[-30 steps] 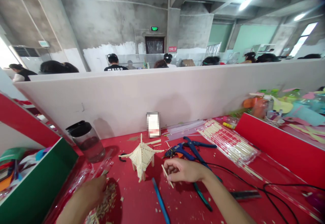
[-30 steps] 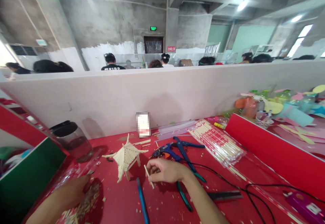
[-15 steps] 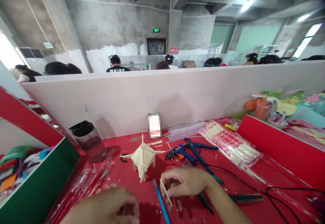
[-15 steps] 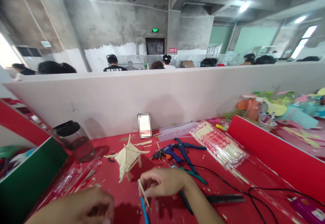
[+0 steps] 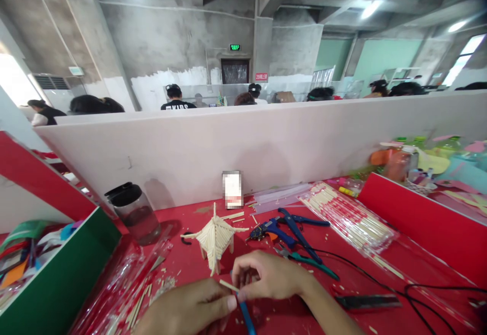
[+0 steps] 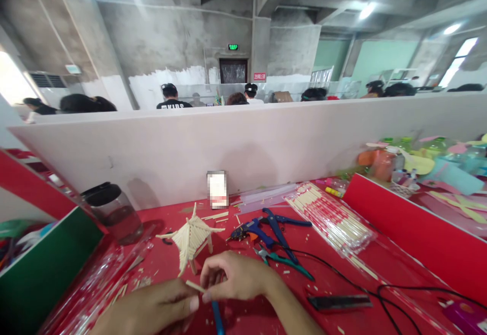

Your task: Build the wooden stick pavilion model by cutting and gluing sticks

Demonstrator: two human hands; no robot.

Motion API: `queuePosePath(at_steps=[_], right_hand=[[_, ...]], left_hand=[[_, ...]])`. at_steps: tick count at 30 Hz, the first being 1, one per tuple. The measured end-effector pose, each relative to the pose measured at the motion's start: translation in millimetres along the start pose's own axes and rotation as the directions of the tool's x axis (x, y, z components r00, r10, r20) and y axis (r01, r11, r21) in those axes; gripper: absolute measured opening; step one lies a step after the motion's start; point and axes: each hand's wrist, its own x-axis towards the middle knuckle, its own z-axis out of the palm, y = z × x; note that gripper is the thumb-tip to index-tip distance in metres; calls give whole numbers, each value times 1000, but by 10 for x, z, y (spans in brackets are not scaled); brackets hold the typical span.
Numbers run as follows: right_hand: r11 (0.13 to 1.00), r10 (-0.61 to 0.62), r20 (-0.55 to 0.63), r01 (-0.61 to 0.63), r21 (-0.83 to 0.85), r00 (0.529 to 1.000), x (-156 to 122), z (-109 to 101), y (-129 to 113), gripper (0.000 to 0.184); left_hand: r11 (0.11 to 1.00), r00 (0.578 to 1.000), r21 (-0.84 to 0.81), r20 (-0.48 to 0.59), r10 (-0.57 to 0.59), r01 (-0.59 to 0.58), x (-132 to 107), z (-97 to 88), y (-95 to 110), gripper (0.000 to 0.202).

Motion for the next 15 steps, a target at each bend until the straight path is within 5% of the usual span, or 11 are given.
queuePosePath(at_steps=[4,15], right_hand=[[1000,-3,-149,7,26,989,38,41,24,11],[999,3,-330,8,33,944,106,82,2,2]], left_hand=[[999,995,5,-92,36,-36,118,32,-111,67],[999,995,37,-97,39,-36,189,5,-163,62]])
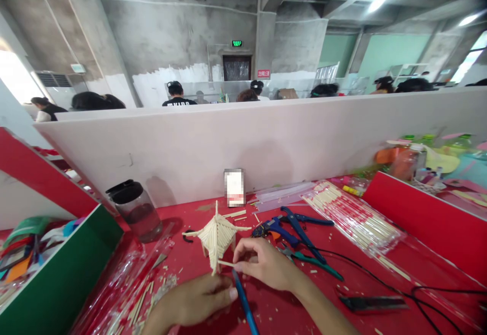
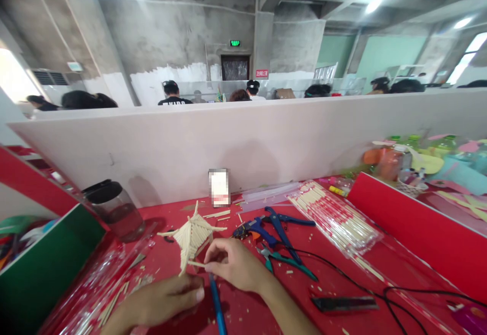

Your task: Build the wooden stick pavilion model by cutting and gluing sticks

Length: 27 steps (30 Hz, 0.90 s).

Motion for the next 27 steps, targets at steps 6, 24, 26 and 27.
queuePosePath(at_steps=[6,24,26,27], right_hand=[[1000,-18,-12,18,-3,1000,13,14,36,5],[999,-13,-17,13,48,1000,22,59,52,6],[997,-5,-5,6,73,1000,30,70,67,7],[997,-5,-3,5,83,1000,35,74,74,8]], left_hand=[[992,996,-99,-45,77,-81,43,-13,-73,60],[994,991,-30,-85,103,-106,127,19,-189,58],[994,991,-40,-91,97,-101,136,25,-205,59],[994,991,-46,-94,93,-98,138,27,-212,59]])
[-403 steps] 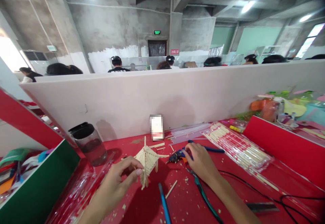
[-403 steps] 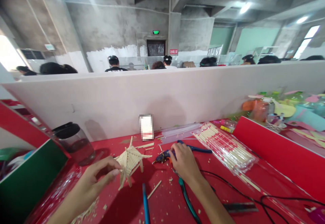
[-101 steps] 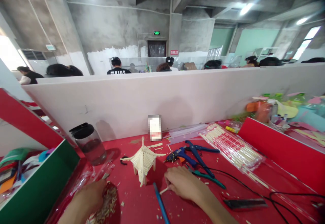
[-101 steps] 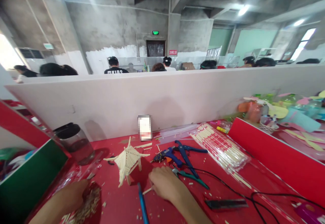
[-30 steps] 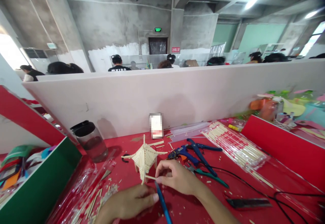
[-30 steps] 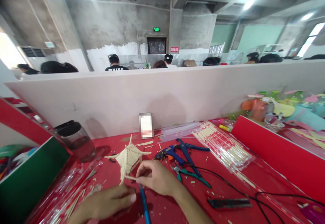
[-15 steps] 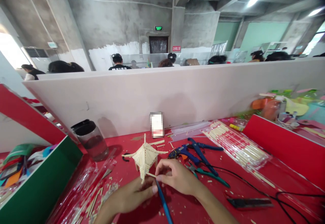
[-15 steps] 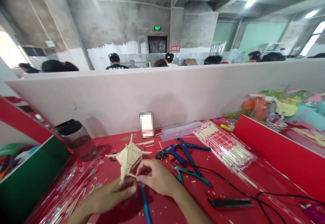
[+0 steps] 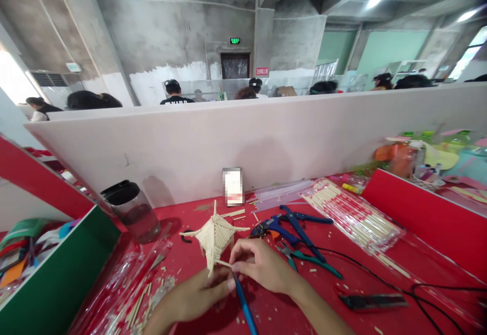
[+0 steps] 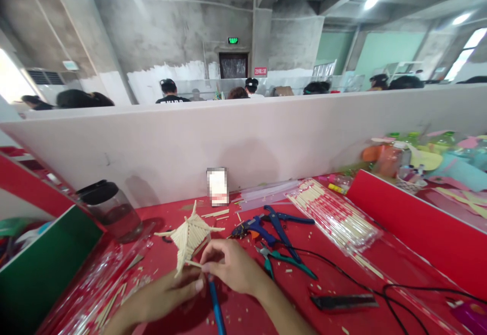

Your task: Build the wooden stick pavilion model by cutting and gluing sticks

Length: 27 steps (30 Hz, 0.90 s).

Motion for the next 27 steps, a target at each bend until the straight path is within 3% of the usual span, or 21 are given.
queuePosePath(at_steps=[17,23,27], right_hand=[[999,-16,-11,16,48,1000,13,30,53,9],[1000,-6,-24,6,24,1000,11,26,38,6],[1000,-19,-38,19,-1,999,1,21,21,6]], left_hand=[[992,1000,-126,-29,3,-6,4,14,24,66],[968,996,-239,-66,61,-75,46,67,-14,65],[946,984,-291,-149,101,-141,95,149,-122,60]])
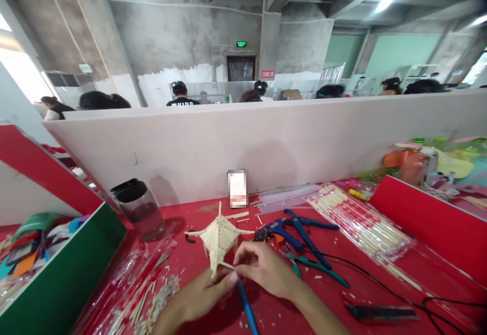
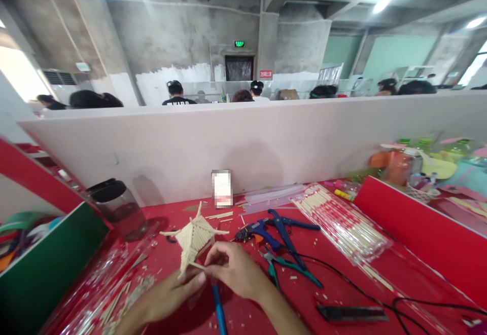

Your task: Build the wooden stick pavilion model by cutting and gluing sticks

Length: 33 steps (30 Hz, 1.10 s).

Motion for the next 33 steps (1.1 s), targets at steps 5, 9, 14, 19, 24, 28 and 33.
queuePosePath(at_steps=[5,9,14,19,24,28,33], right_hand=[[1000,0,1,0,25,1000,1,-4,28,5],[997,18,13,-19,80,1000,12,5,64,8],[998,12,7,-12,67,1000,18,12,54,9],[1000,3,16,-4,25,1000,11,-2,41,7],[1000,11,34,-11,-10,999,12,-7,39,5],[1000,6,28,-5,-18,1000,2,-14,19,6],[999,-4,2,4,-34,1000,3,32,-21,8]], left_hand=[[998,991,-36,-122,47,-52,9,68,-85,60],[993,971,-32,-217,100,-110,5,100,-69,52],[984,953,-89,-279,122,-152,-6,121,-32,47],[987,947,-84,-304,107,-139,-11,145,-24,49],[987,928,-57,-352,120,-150,5,180,-114,50],[987,903,5,-404,149,-161,-1,215,-178,45],[985,842,-18,-522,139,-173,-81,276,-178,50]])
